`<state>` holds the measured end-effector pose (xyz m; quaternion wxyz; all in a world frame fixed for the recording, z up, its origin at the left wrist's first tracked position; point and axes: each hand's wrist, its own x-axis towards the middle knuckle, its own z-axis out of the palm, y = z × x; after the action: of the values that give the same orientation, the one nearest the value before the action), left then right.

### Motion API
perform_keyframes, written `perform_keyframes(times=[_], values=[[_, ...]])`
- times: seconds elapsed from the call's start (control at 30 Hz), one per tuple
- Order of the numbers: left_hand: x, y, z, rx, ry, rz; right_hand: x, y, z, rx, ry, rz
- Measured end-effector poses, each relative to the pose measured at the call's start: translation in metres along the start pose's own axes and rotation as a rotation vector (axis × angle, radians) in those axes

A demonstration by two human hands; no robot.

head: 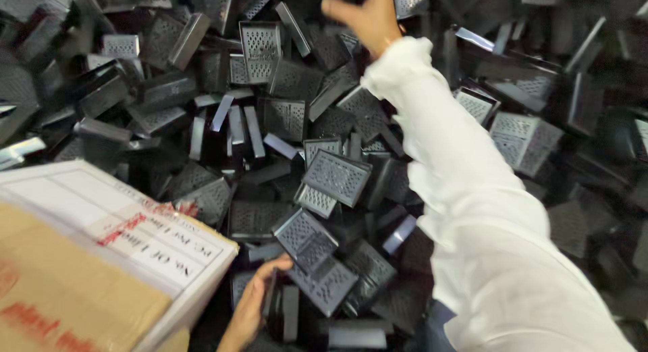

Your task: The person sits on the floor among large piles of black plastic grater-like components and handles them one at a time, turning each over in their hands before placing it into a cardboard box. A second person nearby also handles the parts.

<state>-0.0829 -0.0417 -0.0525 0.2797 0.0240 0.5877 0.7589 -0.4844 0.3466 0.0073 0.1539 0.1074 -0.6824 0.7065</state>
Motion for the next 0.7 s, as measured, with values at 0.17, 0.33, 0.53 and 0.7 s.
perform_keyframes(times=[0.17, 0.33, 0.53, 0.7], values=[[0.015, 0.012, 0.012, -0.236, 0.023, -0.067, -0.15, -0.16, -0.003, -0.148, -0.748, -0.066], [0.019, 0.039, 0.024, -0.389, 0.019, -0.195, -0.275, -0.251, 0.049, -0.351, -1.203, -0.008], [0.01, 0.052, 0.033, -0.386, 0.077, -0.242, -0.297, -0.276, 0.068, -0.341, -1.097, -0.476], [0.017, 0.007, 0.024, -0.365, -0.023, -0.143, -0.202, -0.183, 0.013, -0.407, -0.783, -0.108]])
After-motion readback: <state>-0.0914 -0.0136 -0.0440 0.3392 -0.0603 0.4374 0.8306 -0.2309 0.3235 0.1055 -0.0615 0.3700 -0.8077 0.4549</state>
